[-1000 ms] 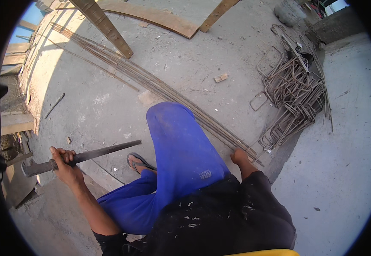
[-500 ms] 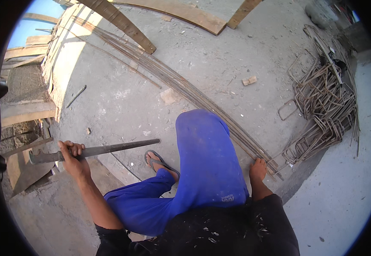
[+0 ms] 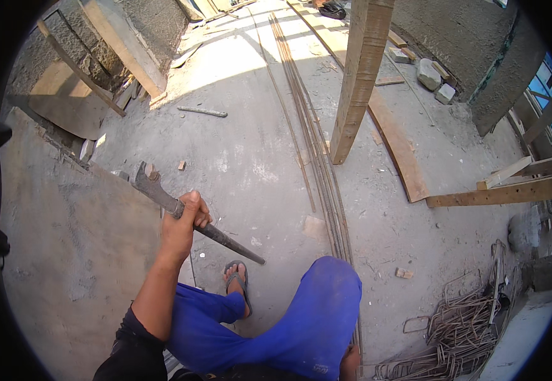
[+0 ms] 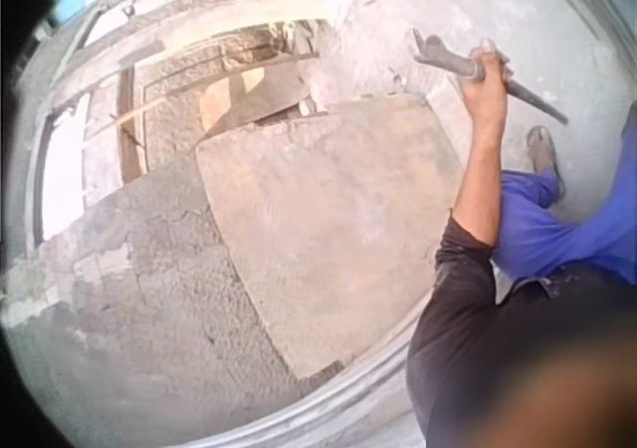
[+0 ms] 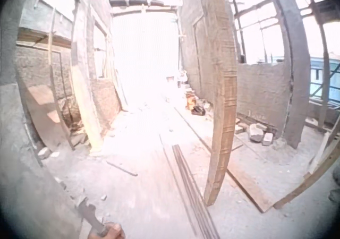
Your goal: The person walks through a construction site and then sits on a blue stool to bend several long steel rods using a metal bar as a lever. The person repeatedly positions the bar and applies force to bend the rods into hooks.
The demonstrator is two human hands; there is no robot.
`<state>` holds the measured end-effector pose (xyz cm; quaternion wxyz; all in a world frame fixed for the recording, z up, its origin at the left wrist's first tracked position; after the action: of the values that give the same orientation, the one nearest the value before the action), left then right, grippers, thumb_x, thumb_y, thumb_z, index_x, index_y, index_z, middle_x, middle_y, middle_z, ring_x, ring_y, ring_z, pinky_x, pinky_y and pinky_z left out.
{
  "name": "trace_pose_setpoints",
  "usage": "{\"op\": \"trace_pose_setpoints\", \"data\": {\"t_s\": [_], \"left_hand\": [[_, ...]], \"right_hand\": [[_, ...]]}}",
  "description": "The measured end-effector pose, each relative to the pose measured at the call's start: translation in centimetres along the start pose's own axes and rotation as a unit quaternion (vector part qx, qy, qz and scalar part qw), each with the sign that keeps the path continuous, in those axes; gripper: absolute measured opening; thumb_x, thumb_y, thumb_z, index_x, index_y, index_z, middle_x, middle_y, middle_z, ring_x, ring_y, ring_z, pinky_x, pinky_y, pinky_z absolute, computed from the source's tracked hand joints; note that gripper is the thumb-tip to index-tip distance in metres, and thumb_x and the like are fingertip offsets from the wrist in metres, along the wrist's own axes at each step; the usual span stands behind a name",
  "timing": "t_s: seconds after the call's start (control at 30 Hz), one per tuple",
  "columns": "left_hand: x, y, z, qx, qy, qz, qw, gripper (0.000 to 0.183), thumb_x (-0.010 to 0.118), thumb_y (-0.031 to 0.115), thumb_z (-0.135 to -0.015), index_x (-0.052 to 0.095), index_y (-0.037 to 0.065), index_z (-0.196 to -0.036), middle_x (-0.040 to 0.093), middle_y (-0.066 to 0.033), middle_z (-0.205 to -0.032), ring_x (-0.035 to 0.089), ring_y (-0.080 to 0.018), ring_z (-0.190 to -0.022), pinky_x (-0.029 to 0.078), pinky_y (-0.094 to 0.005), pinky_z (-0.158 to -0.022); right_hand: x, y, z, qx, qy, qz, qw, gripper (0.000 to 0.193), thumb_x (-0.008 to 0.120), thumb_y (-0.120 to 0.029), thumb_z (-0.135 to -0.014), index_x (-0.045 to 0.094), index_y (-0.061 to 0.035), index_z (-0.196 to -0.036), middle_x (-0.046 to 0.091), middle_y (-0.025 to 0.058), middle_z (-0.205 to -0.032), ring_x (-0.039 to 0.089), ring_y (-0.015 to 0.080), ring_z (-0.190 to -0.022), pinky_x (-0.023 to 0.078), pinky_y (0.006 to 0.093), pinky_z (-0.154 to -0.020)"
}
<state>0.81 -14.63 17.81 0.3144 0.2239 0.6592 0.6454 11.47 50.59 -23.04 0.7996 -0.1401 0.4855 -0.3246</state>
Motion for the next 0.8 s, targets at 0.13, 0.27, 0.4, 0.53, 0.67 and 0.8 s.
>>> {"op": "trace_pose_setpoints", "data": {"t_s": [0.13,0.27,0.4,0.53,0.67,0.8], "left_hand": [[-0.4,-0.3,-0.1,-0.002,0.008,-0.021,1.000,0.053,0.061,0.049,-0.101,0.063,0.004,-0.073,0.051,0.0011,-0.058,0.050,-0.0086,-0.057,0.040,-0.0264,-0.056],[-0.4,0.0,0.2,0.002,0.021,-0.030,0.999,0.053,0.063,0.050,-0.100,0.065,0.004,-0.073,0.053,0.0006,-0.059,0.049,-0.0078,-0.055,0.037,-0.0265,-0.052],[-0.3,0.4,0.7,0.002,0.028,-0.027,0.999,0.050,0.064,0.047,-0.100,0.065,0.004,-0.074,0.054,0.0005,-0.059,0.050,-0.0081,-0.056,0.039,-0.0262,-0.055],[-0.6,0.3,1.3,0.004,0.016,-0.018,1.000,0.050,0.063,0.045,-0.101,0.063,0.002,-0.076,0.053,0.0002,-0.061,0.050,-0.0089,-0.058,0.043,-0.0263,-0.058],[-1.4,-0.1,2.1,0.004,0.022,0.007,1.000,0.047,0.062,0.043,-0.102,0.058,0.004,-0.077,0.045,0.0006,-0.065,0.047,-0.0113,-0.064,0.047,-0.0308,-0.069],[-2.0,-0.1,2.3,0.012,0.028,0.017,0.999,0.044,0.060,0.042,-0.104,0.056,0.006,-0.081,0.039,0.0014,-0.069,0.040,-0.0119,-0.065,0.048,-0.0339,-0.076]], "right_hand": [[2.1,-17.8,-12.6,-0.110,-0.005,-0.057,0.992,0.018,0.057,-0.018,-0.094,0.065,-0.0018,-0.090,0.071,0.0184,-0.080,0.066,0.0272,-0.069,0.052,0.0438,-0.067],[4.2,-44.6,-24.2,-0.223,-0.104,-0.045,0.968,0.035,0.069,-0.032,-0.095,0.073,0.0003,-0.107,0.075,0.0196,-0.095,0.073,0.0330,-0.086,0.056,0.0409,-0.079],[1.7,-59.5,-24.9,-0.382,-0.013,-0.072,0.921,0.042,0.067,-0.029,-0.098,0.065,0.0012,-0.127,0.073,0.0216,-0.115,0.071,0.0298,-0.106,0.053,0.0383,-0.094],[2.8,-50.1,-22.8,-0.307,-0.045,-0.056,0.949,0.038,0.069,-0.033,-0.095,0.068,-0.0029,-0.118,0.074,0.0208,-0.109,0.072,0.0336,-0.103,0.054,0.0423,-0.092],[4.5,-25.6,-17.7,-0.099,-0.087,0.104,0.986,0.030,0.069,-0.030,-0.093,0.068,-0.0039,-0.108,0.074,0.0202,-0.101,0.071,0.0379,-0.097,0.054,0.0469,-0.088],[1.4,-5.4,-6.7,0.055,-0.053,0.129,0.989,0.030,0.070,-0.028,-0.091,0.064,-0.0043,-0.108,0.070,0.0206,-0.106,0.067,0.0407,-0.103,0.052,0.0507,-0.090]]}}
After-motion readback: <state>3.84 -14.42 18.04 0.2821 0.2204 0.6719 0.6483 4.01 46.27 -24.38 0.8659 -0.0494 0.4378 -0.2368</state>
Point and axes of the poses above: each hand's wrist, its own z-axis away from the middle knuckle, its own x-axis out of the palm, y = z × x, the point moved 9 cm from there along -z, towards the middle knuckle
